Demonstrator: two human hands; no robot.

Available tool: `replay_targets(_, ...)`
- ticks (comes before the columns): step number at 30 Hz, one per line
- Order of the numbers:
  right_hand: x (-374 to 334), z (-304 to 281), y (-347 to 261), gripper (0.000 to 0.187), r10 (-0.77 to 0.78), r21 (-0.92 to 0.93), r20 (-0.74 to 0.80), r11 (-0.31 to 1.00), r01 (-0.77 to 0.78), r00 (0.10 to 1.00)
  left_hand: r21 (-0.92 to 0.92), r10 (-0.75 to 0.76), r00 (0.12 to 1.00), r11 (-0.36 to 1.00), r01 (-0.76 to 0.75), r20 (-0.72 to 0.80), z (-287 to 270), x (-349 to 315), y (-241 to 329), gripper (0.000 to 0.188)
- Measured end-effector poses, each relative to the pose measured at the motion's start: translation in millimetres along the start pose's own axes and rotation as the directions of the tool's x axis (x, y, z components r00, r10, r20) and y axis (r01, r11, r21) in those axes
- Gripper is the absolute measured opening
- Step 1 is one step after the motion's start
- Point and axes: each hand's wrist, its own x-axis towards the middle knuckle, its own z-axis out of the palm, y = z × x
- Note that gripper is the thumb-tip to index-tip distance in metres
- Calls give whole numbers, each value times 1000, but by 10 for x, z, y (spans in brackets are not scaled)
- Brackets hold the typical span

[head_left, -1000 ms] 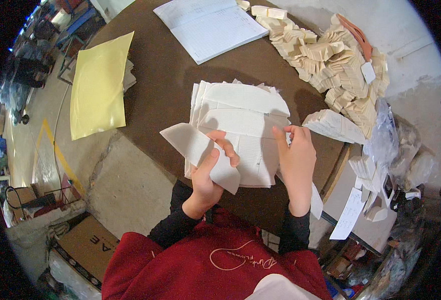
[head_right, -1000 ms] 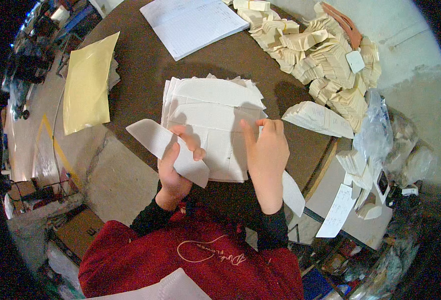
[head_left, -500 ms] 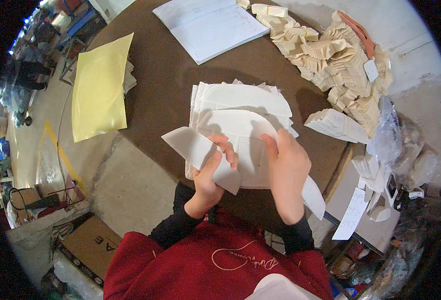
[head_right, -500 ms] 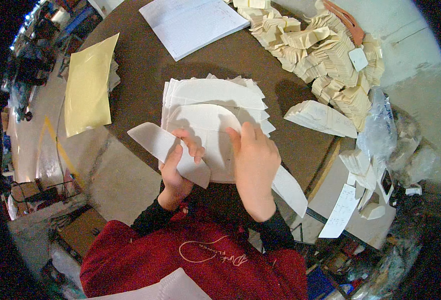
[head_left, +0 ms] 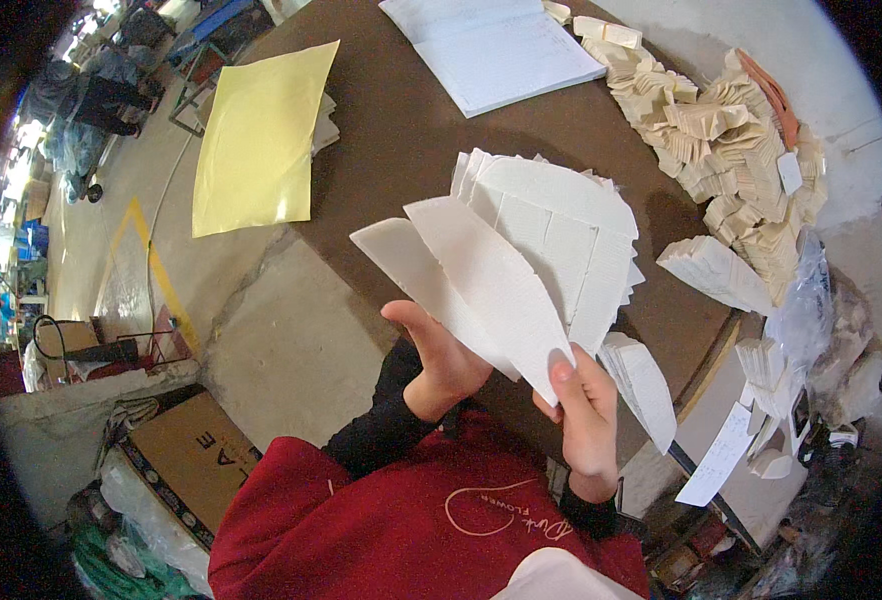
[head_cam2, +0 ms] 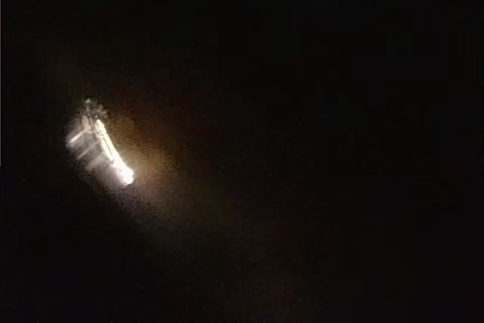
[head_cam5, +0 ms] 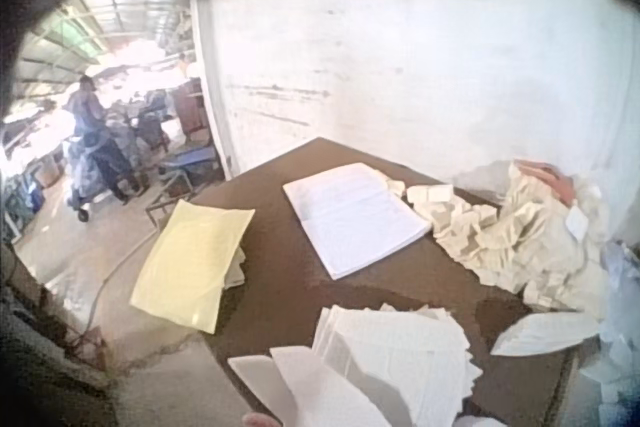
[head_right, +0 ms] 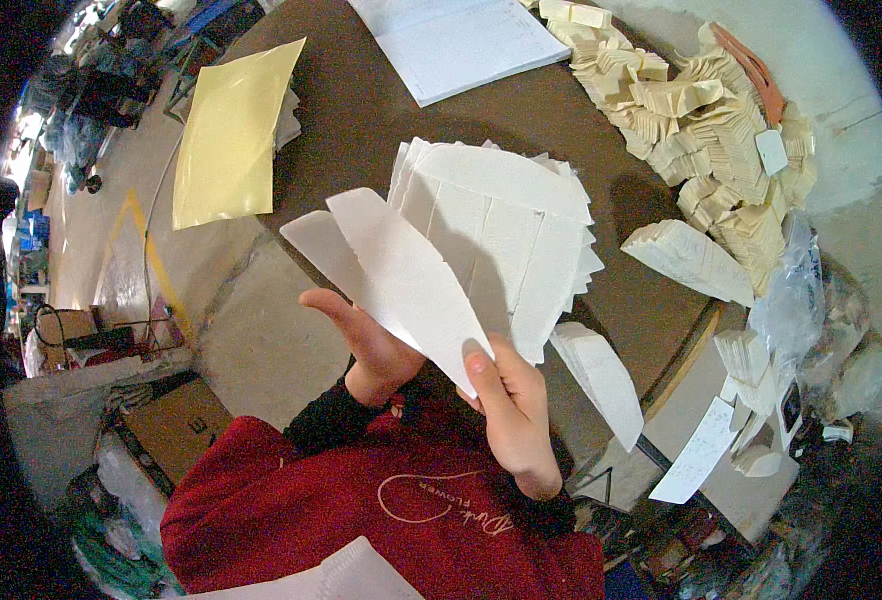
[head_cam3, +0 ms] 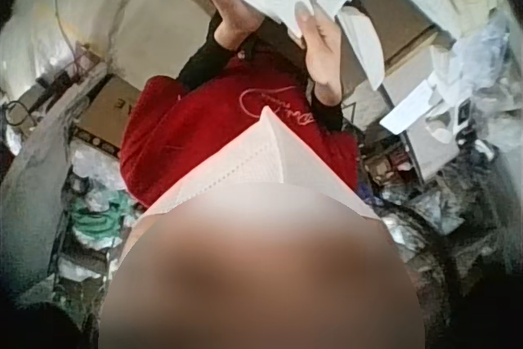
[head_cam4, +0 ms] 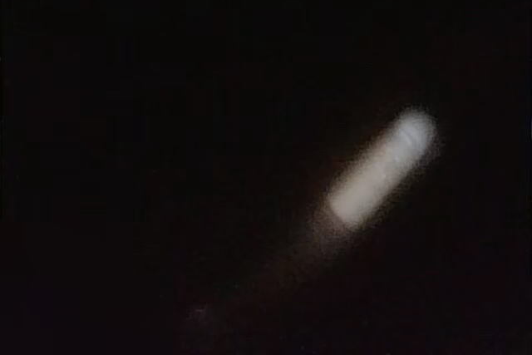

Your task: The person repeatedly folds white paper pieces by hand at a table, separating them from a stack and placing folded pieces into a growing pile. The person also handles yellow paper sheets and a notebook on the table.

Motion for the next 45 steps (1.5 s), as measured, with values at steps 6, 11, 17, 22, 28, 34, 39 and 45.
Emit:
replay_targets(6, 14, 21, 151, 25, -28, 13, 43, 1000, 28, 999, 7, -122, 992, 993, 122, 19, -91, -9, 3, 108)
replay_targets(11, 24, 12, 146, 26, -68, 8, 74, 998, 68, 995, -396, -43, 956, 904, 161, 290, -35, 73, -46, 107)
replay_targets(17, 108, 66, 214, 29, -94, -176, 32, 980, 98, 995, -299, -17, 960, 949, 104, 281, -37, 55, -56, 115)
replay_targets(22, 145, 65, 258, 33, -123, -385, -35, 917, 100, 992, -312, 16, 957, 947, 79, 290, -22, 37, -66, 115)
replay_targets(28, 155, 122, 255, 39, -239, -681, -41, 718, 147, 970, -188, 17, 968, 982, 31, 249, 19, 39, -74, 80)
replay_targets(34, 247, -27, 52, 35, -274, -879, -111, 476, 34, 955, -293, -54, 951, 945, 148, 304, -12, 134, -83, 36)
replay_targets(39, 744, -489, -156, 25, -508, -857, -307, 515, -2, 805, -303, -120, 956, 931, 201, 267, -14, 140, -60, 21)
replay_targets(45, 1286, -733, 83, 38, -609, -885, -160, 437, 161, 777, -191, -96, 958, 970, 151, 270, 6, 117, -71, 17)
